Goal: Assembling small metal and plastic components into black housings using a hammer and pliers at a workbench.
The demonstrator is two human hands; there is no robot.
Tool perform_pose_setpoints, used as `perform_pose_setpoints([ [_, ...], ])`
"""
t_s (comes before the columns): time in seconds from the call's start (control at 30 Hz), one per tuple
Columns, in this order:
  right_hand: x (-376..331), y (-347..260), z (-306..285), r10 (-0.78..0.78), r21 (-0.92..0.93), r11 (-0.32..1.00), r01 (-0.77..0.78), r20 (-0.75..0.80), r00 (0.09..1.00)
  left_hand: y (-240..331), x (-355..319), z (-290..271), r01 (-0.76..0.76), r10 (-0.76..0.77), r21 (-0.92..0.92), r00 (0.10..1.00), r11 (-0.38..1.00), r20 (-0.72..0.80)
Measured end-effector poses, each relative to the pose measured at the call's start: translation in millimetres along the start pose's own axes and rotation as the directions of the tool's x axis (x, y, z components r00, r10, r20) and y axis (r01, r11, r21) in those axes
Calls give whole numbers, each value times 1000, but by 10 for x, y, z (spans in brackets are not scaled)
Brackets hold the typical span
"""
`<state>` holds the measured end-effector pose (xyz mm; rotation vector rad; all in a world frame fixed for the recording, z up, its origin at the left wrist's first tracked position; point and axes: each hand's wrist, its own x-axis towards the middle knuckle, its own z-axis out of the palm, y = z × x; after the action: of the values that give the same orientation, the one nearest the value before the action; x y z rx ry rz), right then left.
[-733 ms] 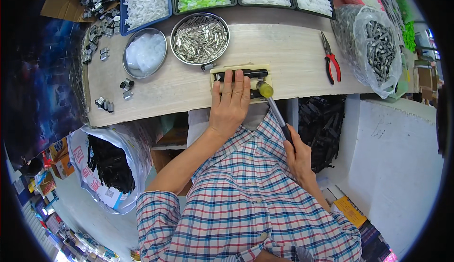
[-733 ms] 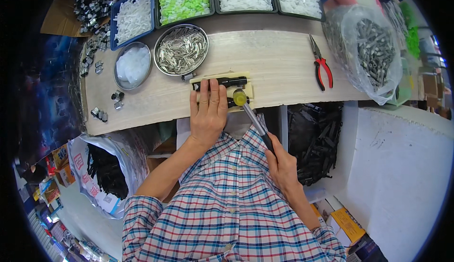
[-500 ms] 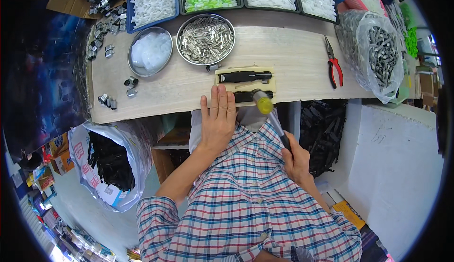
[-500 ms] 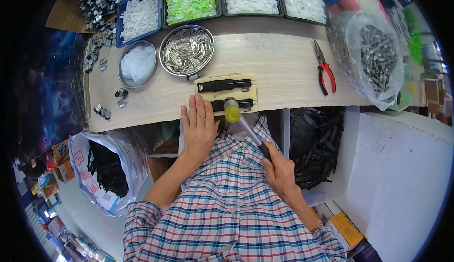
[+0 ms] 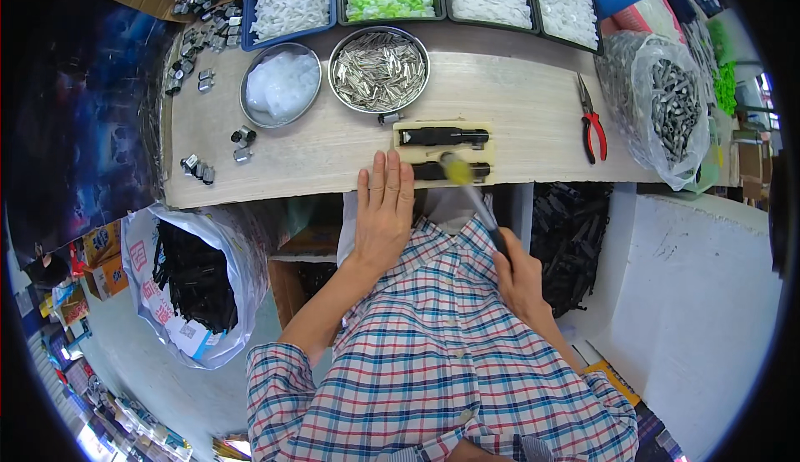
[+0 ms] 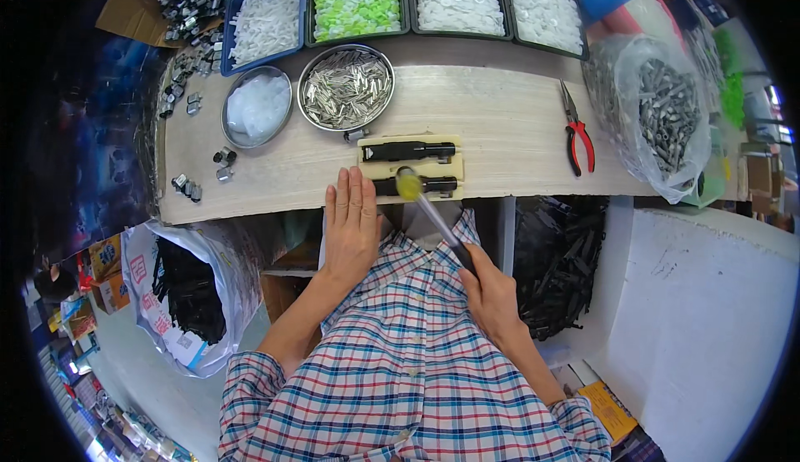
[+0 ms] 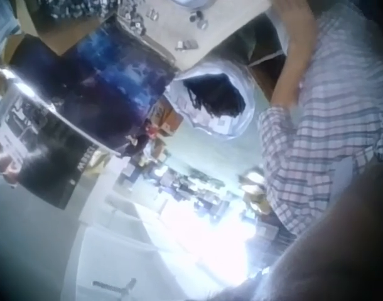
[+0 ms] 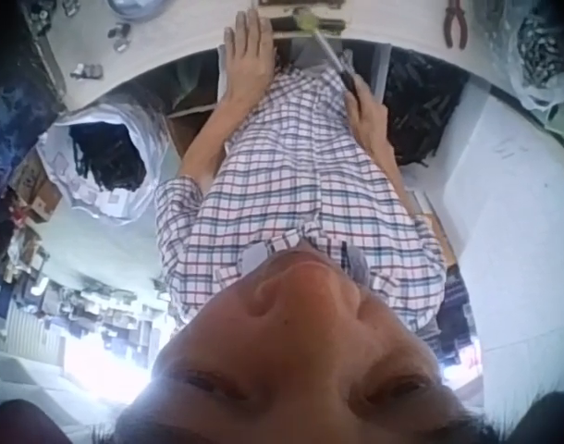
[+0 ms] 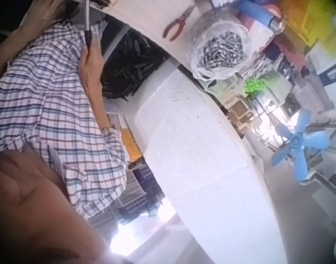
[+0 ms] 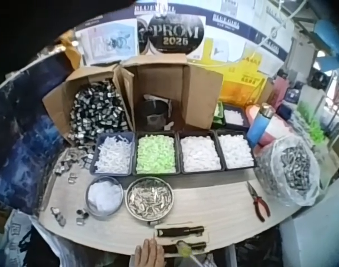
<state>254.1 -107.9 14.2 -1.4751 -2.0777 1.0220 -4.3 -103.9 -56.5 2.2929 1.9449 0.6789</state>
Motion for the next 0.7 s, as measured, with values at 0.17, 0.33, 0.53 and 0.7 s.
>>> perform_pose_setpoints([
  [0.17,300,-114,44,21,-4,1000,-21,28,999,-60,-109,-127,66,-66,-16,998,998,-19],
  [0.33,481,-173,36,147,26,988,-150,88,985,-69,-71,-267,84,-94,-94,990,992,-103],
  [0.53,207,-53,69,2,20,1000,-4,109,994,-106,31,-336,89,-125,-171,968,981,-216],
  [0.7,395,-157,86,60,31,998,-63,88,994,-89,97,-331,107,-168,-231,951,967,-259],
])
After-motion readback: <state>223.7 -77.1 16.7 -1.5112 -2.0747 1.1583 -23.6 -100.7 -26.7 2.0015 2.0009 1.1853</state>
